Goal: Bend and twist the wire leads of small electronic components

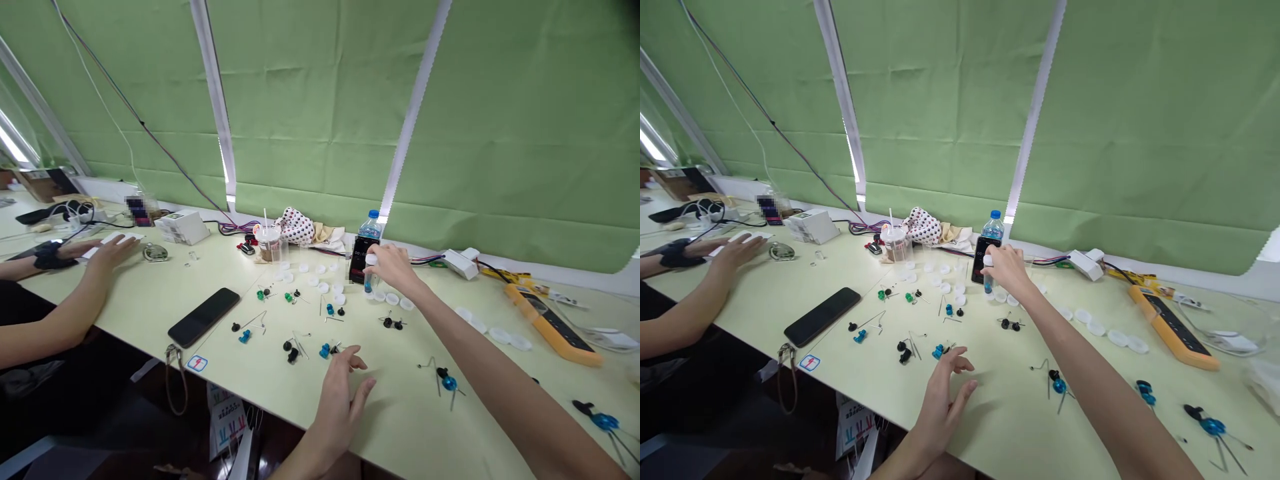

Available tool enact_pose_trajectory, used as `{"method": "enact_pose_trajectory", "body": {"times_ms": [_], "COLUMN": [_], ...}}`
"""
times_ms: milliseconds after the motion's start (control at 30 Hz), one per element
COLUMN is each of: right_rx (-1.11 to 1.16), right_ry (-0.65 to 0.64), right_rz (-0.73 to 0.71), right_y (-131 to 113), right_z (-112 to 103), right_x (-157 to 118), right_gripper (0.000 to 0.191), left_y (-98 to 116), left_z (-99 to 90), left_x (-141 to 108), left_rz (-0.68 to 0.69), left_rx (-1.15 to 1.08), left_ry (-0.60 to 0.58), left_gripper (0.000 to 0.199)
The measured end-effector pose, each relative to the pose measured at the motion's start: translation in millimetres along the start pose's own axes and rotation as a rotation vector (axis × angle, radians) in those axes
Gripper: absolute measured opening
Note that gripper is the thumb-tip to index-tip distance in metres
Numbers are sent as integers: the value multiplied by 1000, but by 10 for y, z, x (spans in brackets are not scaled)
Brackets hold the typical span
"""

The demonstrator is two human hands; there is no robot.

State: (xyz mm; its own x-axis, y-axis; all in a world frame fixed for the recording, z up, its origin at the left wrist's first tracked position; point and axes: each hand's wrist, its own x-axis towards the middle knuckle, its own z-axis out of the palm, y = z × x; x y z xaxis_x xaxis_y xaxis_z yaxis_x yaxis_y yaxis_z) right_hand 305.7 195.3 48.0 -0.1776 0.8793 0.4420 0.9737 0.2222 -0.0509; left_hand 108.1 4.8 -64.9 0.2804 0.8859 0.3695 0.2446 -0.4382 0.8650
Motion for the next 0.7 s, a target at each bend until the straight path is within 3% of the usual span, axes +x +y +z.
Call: {"method": "enact_pose_trajectory", "body": {"times_ms": [233,500,700], "right_rx": [-51,-2,53], "right_ry": [-19,39,-61], "right_rz": [-43,47,0], "right_y": [105,372,555], "right_z": [130,-102,-119], "right_x": [6,-62,-247], "right_gripper": [24,29,42], "left_y": [22,30,86], "left_z": [-15,-11,-10], "left_x": [23,38,61], "left_rz": [-9,-7,61], "left_rx": [28,56,151], "left_ry": [-30,-37,-90], "left_gripper": [37,34,18]}}
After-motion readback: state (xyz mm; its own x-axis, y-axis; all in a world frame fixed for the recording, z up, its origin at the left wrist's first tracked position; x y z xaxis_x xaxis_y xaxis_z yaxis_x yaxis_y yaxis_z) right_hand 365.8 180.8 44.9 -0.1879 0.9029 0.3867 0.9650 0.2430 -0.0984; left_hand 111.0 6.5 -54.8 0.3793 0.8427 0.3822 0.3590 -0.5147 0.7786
